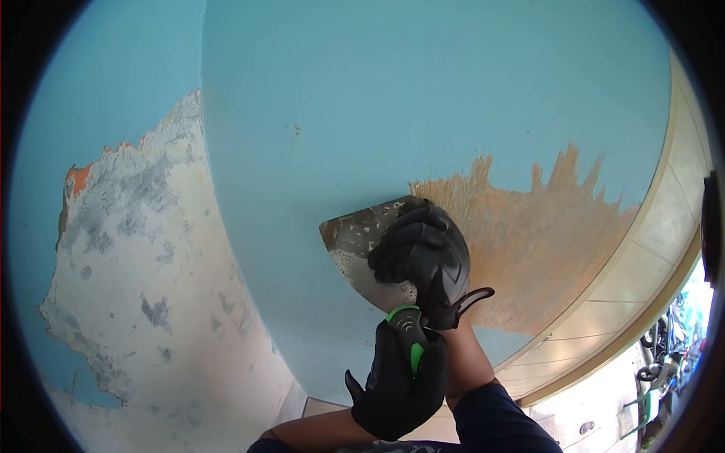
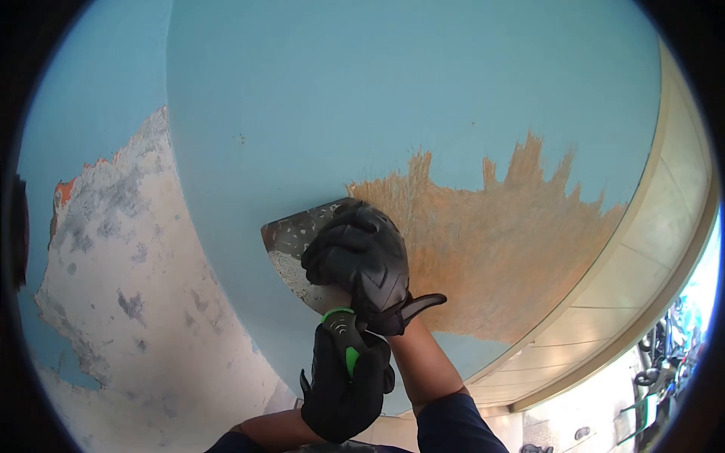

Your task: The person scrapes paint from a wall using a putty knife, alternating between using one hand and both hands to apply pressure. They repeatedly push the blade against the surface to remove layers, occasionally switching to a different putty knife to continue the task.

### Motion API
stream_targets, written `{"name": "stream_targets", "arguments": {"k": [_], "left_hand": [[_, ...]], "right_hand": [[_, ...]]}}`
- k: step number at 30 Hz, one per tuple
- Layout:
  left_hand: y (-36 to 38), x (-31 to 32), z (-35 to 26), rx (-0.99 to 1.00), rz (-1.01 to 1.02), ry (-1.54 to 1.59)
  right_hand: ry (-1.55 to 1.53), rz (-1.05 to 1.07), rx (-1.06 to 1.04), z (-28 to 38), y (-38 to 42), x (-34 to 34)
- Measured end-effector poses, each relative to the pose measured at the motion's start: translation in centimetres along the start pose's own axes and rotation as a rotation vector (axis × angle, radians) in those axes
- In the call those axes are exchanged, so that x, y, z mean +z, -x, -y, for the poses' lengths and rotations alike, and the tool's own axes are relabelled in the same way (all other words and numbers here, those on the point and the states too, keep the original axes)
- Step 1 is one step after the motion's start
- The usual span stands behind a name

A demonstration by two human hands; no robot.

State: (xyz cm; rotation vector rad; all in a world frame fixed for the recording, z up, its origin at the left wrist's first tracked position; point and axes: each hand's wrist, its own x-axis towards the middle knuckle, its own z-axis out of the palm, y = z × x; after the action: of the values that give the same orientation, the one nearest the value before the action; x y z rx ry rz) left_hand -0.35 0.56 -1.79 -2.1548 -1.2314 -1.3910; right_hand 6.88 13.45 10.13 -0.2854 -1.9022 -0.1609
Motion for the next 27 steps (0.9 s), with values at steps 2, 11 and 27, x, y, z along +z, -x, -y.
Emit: {"name": "stream_targets", "arguments": {"k": [2,11,27], "left_hand": [[0.2,-0.5,0.9,0.006,-0.012,-0.025],[0.5,0.9,-0.2,-0.374,0.048,0.459],[-0.5,0.7,-0.5,-0.197,-0.060,0.233]], "right_hand": [[0.000,0.040,-0.070,-0.3,-0.2,-0.1],[0.007,-0.023,-0.080,-0.6,0.0,0.3],[0.080,0.003,-0.088,0.3,0.1,-0.3]]}}
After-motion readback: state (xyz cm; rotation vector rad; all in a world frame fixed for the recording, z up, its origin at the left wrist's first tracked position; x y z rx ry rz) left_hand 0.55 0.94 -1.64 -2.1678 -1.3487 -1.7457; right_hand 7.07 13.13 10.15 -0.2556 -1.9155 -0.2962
